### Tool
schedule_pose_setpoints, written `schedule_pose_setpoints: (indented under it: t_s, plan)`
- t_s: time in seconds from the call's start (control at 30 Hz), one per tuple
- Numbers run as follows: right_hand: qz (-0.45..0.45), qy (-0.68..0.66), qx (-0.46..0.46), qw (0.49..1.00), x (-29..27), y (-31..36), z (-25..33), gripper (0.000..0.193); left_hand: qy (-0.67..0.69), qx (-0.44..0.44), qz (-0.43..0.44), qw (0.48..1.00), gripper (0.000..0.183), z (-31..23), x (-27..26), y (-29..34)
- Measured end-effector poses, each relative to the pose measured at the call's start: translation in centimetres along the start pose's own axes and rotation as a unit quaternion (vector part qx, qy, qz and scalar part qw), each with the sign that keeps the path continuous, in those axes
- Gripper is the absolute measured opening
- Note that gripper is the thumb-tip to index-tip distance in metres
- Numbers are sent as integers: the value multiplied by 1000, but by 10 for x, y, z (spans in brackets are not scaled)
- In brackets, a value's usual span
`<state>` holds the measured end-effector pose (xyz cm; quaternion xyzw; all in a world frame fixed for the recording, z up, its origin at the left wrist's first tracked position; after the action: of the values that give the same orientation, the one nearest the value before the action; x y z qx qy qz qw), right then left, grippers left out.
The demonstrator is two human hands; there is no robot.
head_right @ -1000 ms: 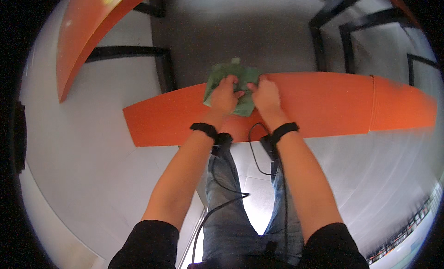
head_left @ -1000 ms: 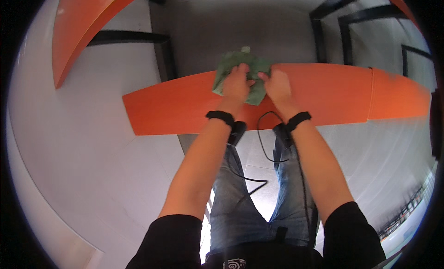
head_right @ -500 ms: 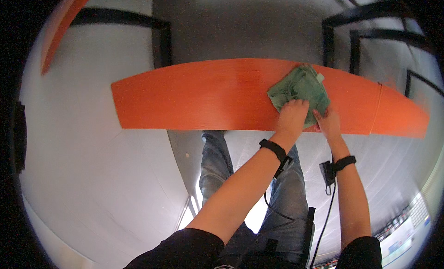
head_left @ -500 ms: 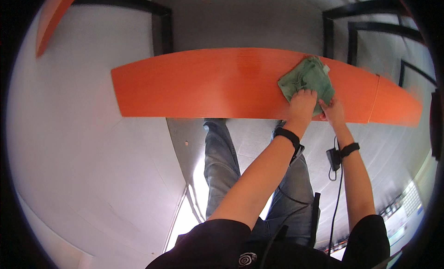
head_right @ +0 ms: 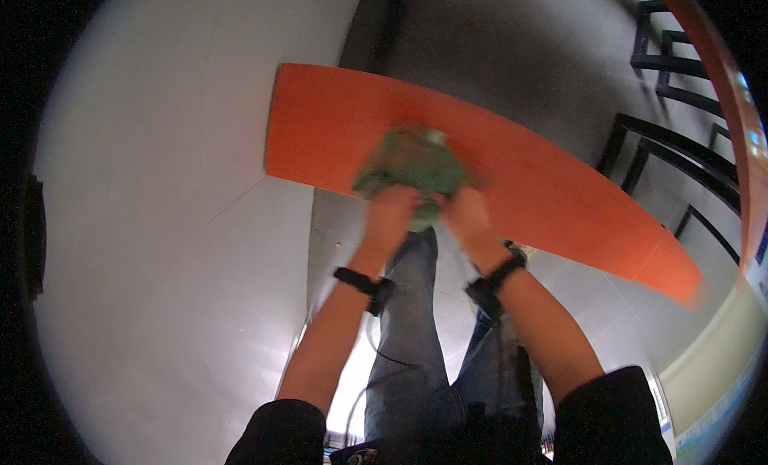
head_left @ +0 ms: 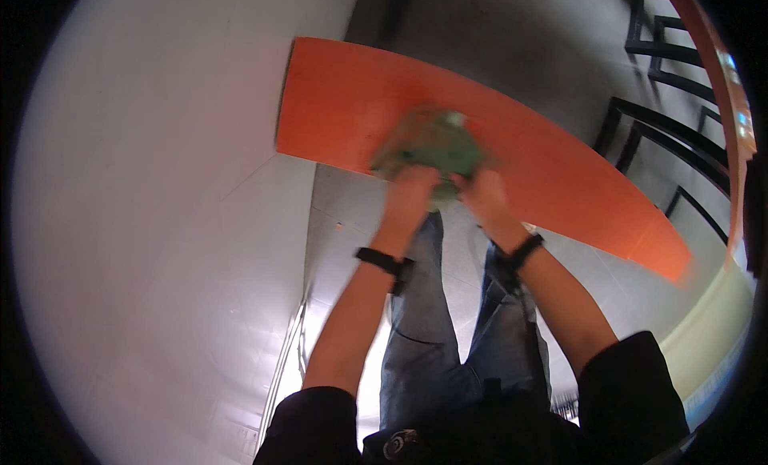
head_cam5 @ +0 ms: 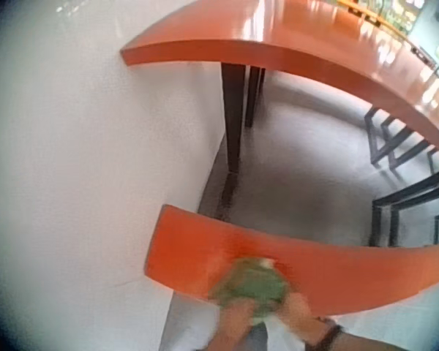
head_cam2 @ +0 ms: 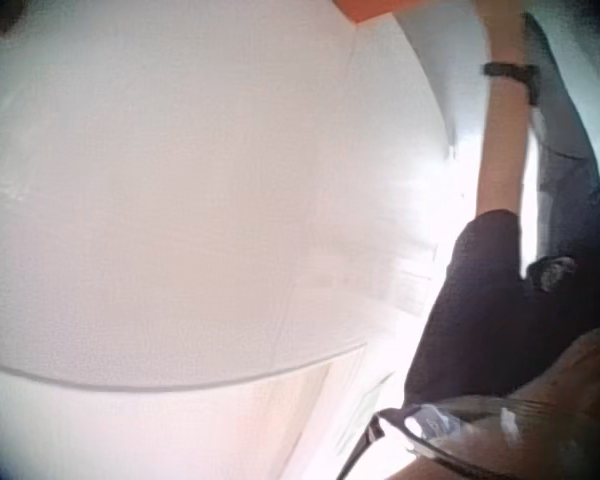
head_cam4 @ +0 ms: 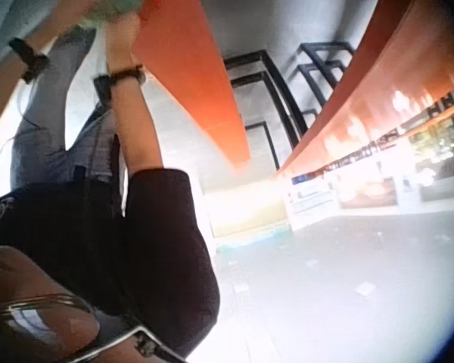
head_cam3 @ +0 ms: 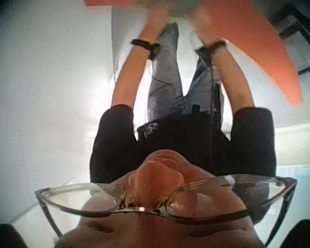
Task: The person folds a green cloth and then uses it by hand to wipe several orange tables and benches in a dining area.
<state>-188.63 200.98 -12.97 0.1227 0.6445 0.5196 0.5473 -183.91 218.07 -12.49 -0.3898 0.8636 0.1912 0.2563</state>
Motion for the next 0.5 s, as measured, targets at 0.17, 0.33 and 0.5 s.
schedule_pose_setpoints:
  t_s: [0.17,0.33,0.5]
  plan:
    - [58,35,-154,986,61,21,147,25,-84,-104,-98,986,12,80,-93,47]
    - [3,-7,-176,984,93,29,212,37,-56,-265,-42,962,18,107,-144,36]
    - [44,-168,-103,979,97,49,164,46,-92,-202,69,973,25,95,-138,39]
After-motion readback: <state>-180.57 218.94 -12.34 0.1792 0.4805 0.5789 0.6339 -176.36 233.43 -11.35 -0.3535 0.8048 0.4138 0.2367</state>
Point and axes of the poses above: each hand's wrist, its own y-axis away from the middle knuckle, its own x-axis out of the palm, z = x × y, the point moved 3 cm from there along -y, towards the middle knuckle, and after that the axes turned 10 degrees about x, right-handed, at the moved point
